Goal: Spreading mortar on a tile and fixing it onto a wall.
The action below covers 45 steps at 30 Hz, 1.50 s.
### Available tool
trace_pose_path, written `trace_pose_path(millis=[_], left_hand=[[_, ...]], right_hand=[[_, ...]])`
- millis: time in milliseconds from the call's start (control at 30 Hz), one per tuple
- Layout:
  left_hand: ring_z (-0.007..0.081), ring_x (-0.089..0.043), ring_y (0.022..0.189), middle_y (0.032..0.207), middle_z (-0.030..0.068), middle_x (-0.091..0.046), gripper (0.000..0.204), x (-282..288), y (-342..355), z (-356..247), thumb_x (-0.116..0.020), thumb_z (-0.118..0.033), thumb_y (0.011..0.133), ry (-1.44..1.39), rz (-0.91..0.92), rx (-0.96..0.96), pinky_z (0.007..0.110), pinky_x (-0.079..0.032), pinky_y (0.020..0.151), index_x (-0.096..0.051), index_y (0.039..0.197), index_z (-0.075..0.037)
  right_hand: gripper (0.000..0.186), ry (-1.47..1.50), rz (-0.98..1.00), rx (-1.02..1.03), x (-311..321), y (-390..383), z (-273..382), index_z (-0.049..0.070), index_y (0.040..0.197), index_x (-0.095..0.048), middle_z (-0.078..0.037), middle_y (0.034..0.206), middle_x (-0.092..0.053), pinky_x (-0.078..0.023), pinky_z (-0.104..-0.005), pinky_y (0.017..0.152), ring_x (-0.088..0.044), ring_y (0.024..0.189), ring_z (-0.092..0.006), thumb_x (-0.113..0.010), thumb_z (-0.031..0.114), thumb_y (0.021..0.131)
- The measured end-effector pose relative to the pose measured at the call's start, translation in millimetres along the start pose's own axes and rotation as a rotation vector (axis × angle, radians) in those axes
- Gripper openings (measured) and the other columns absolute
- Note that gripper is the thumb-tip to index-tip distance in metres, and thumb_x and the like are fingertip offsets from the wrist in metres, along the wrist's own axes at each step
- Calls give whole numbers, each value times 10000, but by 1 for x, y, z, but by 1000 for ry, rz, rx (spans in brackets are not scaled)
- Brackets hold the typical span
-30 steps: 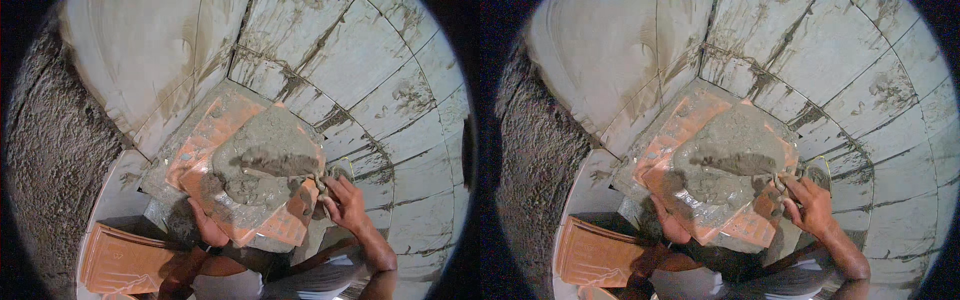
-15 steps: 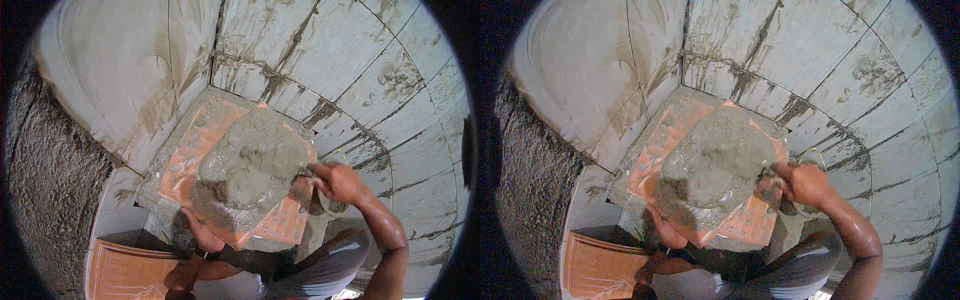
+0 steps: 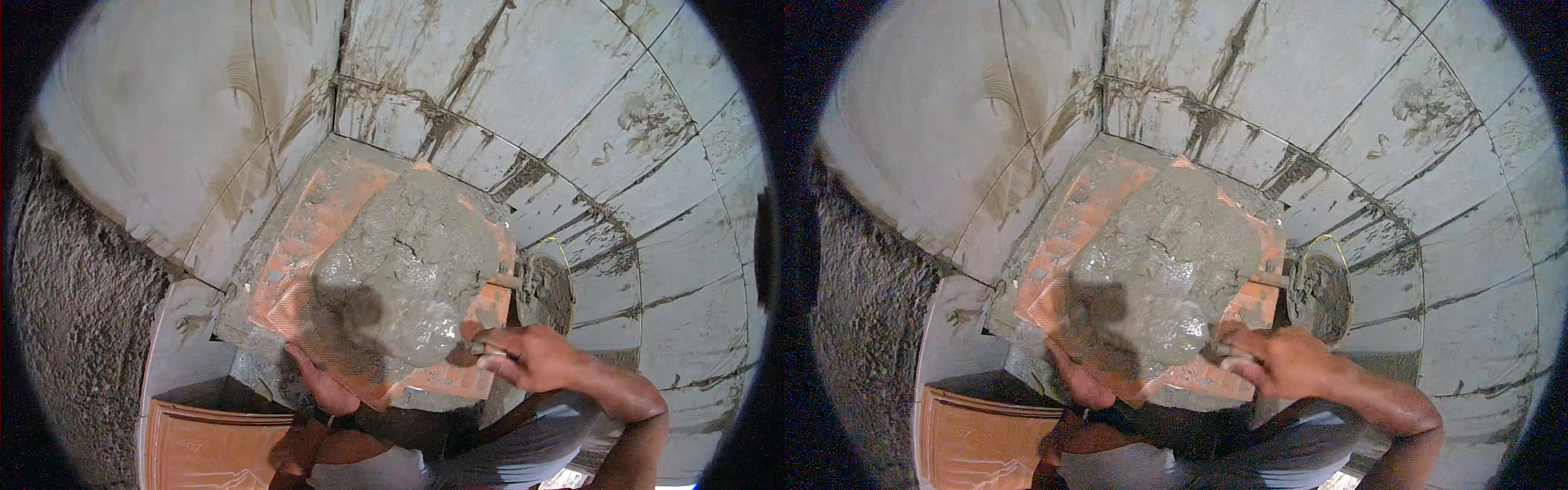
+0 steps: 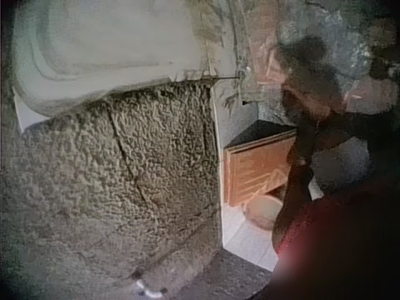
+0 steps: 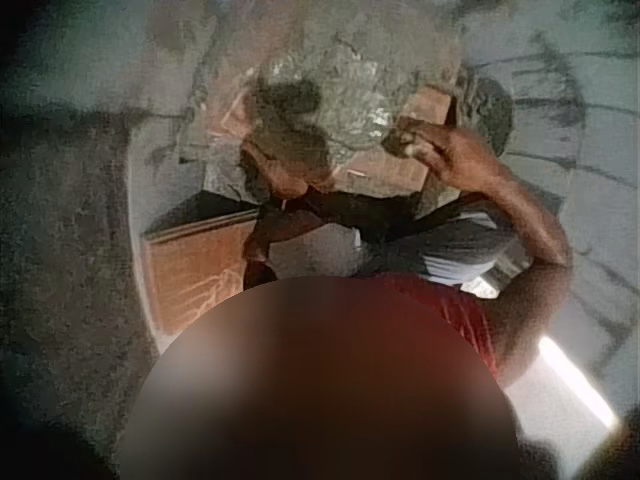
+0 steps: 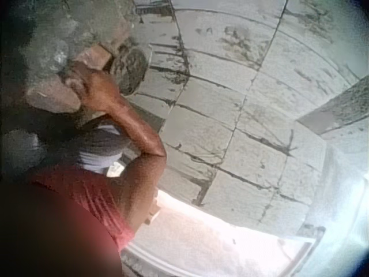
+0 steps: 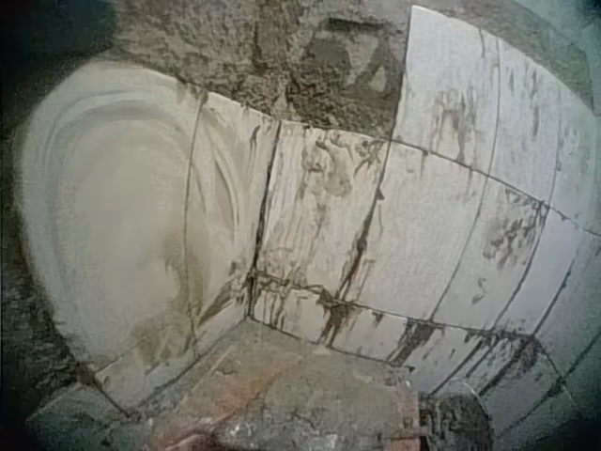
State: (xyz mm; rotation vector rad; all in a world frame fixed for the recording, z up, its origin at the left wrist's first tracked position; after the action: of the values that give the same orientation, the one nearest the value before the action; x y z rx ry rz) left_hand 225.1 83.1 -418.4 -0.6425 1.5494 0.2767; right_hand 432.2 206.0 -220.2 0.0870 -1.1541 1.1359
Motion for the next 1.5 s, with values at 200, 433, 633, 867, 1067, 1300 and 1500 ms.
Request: trace_pose_path(millis=[200, 433, 633, 867, 1067, 1300, 1500], left_hand=[[311, -487, 1290, 1449, 128, -483, 586, -14, -5, -5, -414, -491, 1035, 66, -99, -111, 475, -431, 1049, -413, 1455, -83], [296, -435, 1326, 1490, 87, -429, 700, -8, -2, -8, -405, -595, 1004, 278, -154, -145, 470, -355, 1108, -342, 1503, -108], [280, -457, 1308, 1477, 69, -450, 713, 12, -4, -18, -423, -623, 985, 203, -222, -184, 449, -374, 1094, -361, 1497, -131], [245, -562, 1123, 1303, 60, -566, 684, -12, -5, -7, -429, -647, 971, 226, -191, -60, 418, -468, 968, -435, 1431, -141], [240, -576, 1100, 1276, 58, -579, 698, 7, 0, -1, -408, -659, 971, -39, 104, 5, 422, -482, 946, -437, 1424, -130], [265, -417, 1357, 1501, 70, -425, 721, -21, -5, -4, -380, -631, 992, 115, -126, -61, 455, -319, 1133, -346, 1506, -127], [259, -431, 1341, 1495, 62, -432, 681, -6, -3, -8, -398, -584, 1010, 161, -196, -161, 440, -325, 1129, -365, 1497, -110]], right_hand=[[465, -529, -25, -103, 14, 15, 4, 176, 1348, -484, -193, 987, -657, -561, -520, 616, -676, 741, -423, -528, 432, 963], [358, -377, -473, -18, 76, 26, -58, 109, 1201, -624, -190, 936, -666, -532, -500, 620, -676, 767, -406, -551, 376, 974], [356, 519, -177, -511, 47, 45, -87, 68, 1155, -642, -74, 752, -635, -489, -310, 573, -651, 672, -163, -483, 364, 1038], [469, 759, 168, -495, -3, 32, -44, 106, 1240, -600, -51, 767, -624, -434, -209, 406, -509, 460, -86, -385, 478, 1053], [417, 724, 385, -432, -30, 29, -7, 105, 1203, -610, -4, 839, -595, -448, -260, 503, -524, 562, -87, -399, 438, 1064], [358, 456, 441, -368, -33, 30, 3, 97, 1144, -576, -9, 743, -499, -478, -289, 540, -539, 580, -101, -456, 421, 1051], [347, -184, 183, 67, -1, 31, 24, 129, 1222, -569, -150, 830, -668, -539, -457, 625, -677, 693, -349, -530, 391, 998]])
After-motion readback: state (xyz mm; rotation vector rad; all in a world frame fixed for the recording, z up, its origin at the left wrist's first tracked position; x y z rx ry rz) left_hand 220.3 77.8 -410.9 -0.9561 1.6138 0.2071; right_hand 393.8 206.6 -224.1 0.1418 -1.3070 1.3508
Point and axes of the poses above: each hand's wrist, its own y-axis towards the middle knuckle, its own x-axis out of the back of the hand, z = x × y, the point moved 8 cm from there along y, towards the middle knuckle
